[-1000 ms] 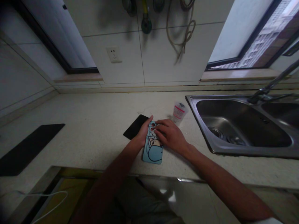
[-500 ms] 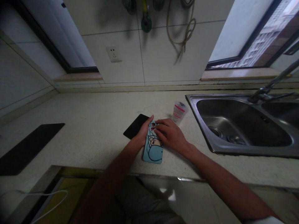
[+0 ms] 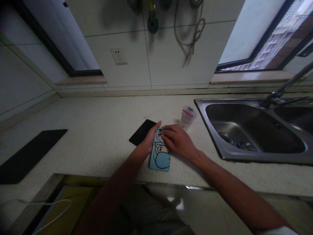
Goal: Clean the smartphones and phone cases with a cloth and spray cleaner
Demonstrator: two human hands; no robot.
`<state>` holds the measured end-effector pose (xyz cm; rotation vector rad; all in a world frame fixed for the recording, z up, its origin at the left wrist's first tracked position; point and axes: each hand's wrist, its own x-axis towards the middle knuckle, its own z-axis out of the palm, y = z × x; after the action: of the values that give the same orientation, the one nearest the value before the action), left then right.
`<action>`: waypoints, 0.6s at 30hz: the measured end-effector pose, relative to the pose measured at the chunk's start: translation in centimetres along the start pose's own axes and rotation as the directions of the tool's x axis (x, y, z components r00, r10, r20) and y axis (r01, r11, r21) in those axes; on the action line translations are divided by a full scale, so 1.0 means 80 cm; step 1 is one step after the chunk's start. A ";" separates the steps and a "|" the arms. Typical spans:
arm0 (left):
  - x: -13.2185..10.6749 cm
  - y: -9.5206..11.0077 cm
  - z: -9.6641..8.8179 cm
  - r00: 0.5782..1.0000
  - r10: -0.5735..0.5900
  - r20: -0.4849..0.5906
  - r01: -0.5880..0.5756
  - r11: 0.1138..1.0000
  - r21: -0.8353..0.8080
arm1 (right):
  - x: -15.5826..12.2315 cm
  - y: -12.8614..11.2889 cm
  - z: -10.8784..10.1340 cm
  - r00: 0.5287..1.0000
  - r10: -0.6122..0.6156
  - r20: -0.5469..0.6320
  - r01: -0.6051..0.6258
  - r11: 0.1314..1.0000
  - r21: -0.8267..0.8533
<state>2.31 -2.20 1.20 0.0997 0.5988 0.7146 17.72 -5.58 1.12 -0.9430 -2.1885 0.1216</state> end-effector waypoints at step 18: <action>0.001 -0.001 -0.003 0.998 0.046 -0.033 -0.045 0.998 0.048 | 0.001 -0.002 -0.002 1.000 0.005 0.008 -0.006 1.000 0.024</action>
<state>2.27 -2.21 0.94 0.1460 0.6478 0.7473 17.68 -5.67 1.34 -0.9368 -2.1869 0.1534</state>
